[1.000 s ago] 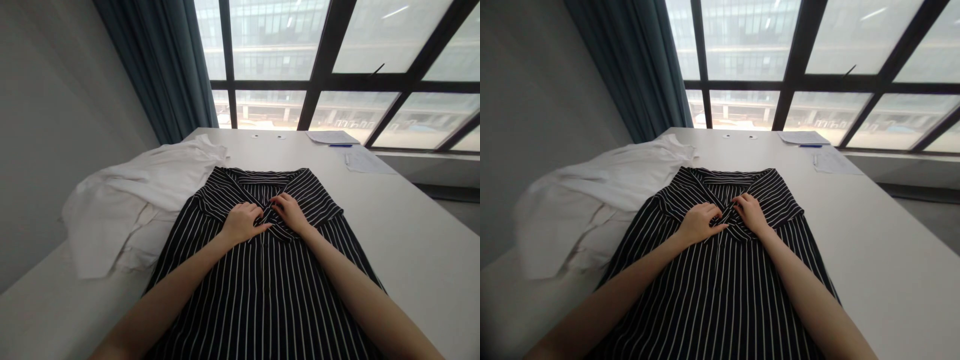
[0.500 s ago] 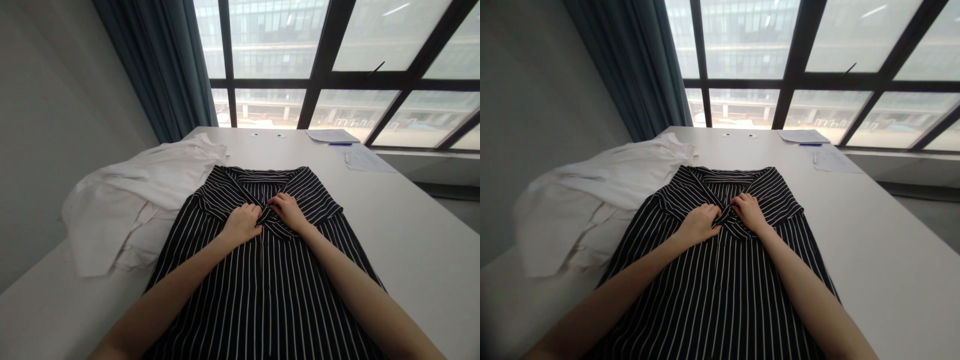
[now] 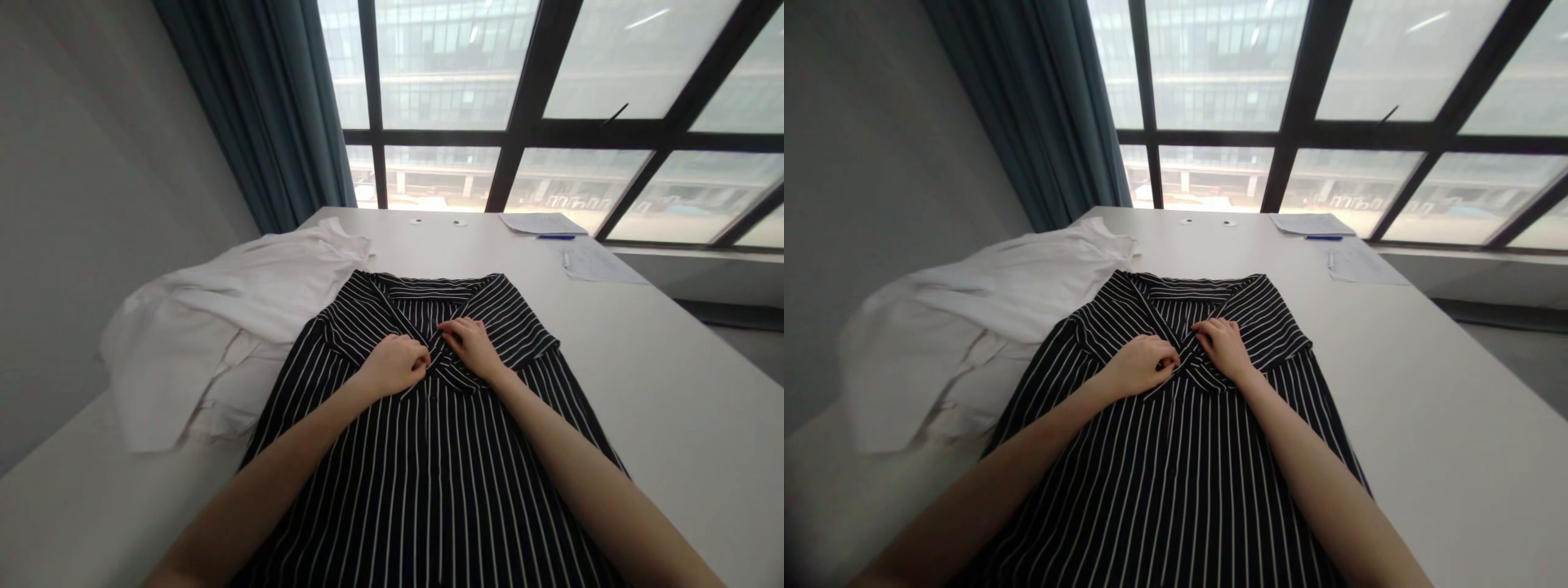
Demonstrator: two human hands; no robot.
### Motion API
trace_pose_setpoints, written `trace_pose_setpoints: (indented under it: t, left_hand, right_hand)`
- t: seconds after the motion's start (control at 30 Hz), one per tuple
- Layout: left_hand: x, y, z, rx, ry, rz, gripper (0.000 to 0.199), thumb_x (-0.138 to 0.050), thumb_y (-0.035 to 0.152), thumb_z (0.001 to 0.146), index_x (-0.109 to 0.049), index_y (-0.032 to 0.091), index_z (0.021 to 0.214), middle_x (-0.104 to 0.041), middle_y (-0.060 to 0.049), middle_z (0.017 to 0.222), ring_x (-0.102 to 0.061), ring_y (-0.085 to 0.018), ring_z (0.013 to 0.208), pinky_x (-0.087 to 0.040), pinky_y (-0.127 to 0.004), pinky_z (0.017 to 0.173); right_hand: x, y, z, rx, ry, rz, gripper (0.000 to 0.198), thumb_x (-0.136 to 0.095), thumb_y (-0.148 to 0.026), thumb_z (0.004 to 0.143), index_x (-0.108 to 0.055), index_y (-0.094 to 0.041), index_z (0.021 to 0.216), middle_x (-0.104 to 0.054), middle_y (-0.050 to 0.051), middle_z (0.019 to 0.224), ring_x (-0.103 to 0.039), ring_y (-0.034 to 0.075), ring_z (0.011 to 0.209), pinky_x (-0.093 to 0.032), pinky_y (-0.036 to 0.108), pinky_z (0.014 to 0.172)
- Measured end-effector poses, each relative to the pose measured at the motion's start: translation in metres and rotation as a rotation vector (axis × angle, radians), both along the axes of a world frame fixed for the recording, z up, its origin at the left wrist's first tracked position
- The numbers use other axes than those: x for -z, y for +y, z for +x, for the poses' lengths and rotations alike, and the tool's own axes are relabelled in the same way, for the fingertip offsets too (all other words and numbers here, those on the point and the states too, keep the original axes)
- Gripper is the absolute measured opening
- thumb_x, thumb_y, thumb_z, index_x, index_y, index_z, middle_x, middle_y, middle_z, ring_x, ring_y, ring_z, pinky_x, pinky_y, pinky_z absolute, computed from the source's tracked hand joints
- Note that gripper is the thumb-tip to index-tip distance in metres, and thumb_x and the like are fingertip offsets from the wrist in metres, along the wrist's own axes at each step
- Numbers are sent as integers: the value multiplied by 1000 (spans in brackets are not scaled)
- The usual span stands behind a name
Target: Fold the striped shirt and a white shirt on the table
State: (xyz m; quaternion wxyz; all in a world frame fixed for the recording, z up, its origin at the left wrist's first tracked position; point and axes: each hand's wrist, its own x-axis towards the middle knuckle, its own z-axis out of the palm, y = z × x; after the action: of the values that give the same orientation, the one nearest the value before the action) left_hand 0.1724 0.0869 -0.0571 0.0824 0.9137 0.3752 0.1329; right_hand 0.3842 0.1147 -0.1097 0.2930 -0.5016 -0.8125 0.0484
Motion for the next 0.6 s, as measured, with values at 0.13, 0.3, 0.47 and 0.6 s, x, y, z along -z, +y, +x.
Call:
trace_pose_setpoints:
  t: [0.13, 0.3, 0.47, 0.6]
  left_hand:
    - [13, 3, 1, -5, -95, 81, 15, -54, 16, 89, -66, 19, 97, -68, -4, 103, -61, -19, 100, -47, -35, 94]
    - [26, 4, 1, 9, -107, 65, 18, -57, 19, 89, -60, 20, 107, -65, -4, 113, -59, -20, 108, -46, -37, 98]
    - [26, 3, 2, -7, -90, 87, 20, -58, 20, 89, -58, 20, 109, -64, -4, 115, -58, -21, 110, -46, -37, 97]
    - [23, 2, 2, -10, -76, 136, 27, -56, 24, 90, -56, 19, 116, -61, -7, 124, -54, -21, 119, -42, -38, 103]
  right_hand:
    - [2, 1, 0, -11, -26, -4, 21, -51, -24, 95, -65, -25, 112, -68, 5, 99, -57, 23, 98, -36, 37, 84]
    - [2, 1, 1, -5, -53, -4, 22, -52, -24, 95, -64, -25, 113, -67, 5, 99, -57, 23, 98, -35, 37, 83]
    - [1, 1, 0, 10, -59, 20, 13, -53, -22, 94, -66, -22, 96, -67, 5, 93, -58, 22, 91, -35, 36, 82]
    - [0, 1, -1, 33, -22, 39, 16, -50, -22, 95, -65, -22, 99, -69, 4, 93, -61, 20, 89, -35, 36, 84]
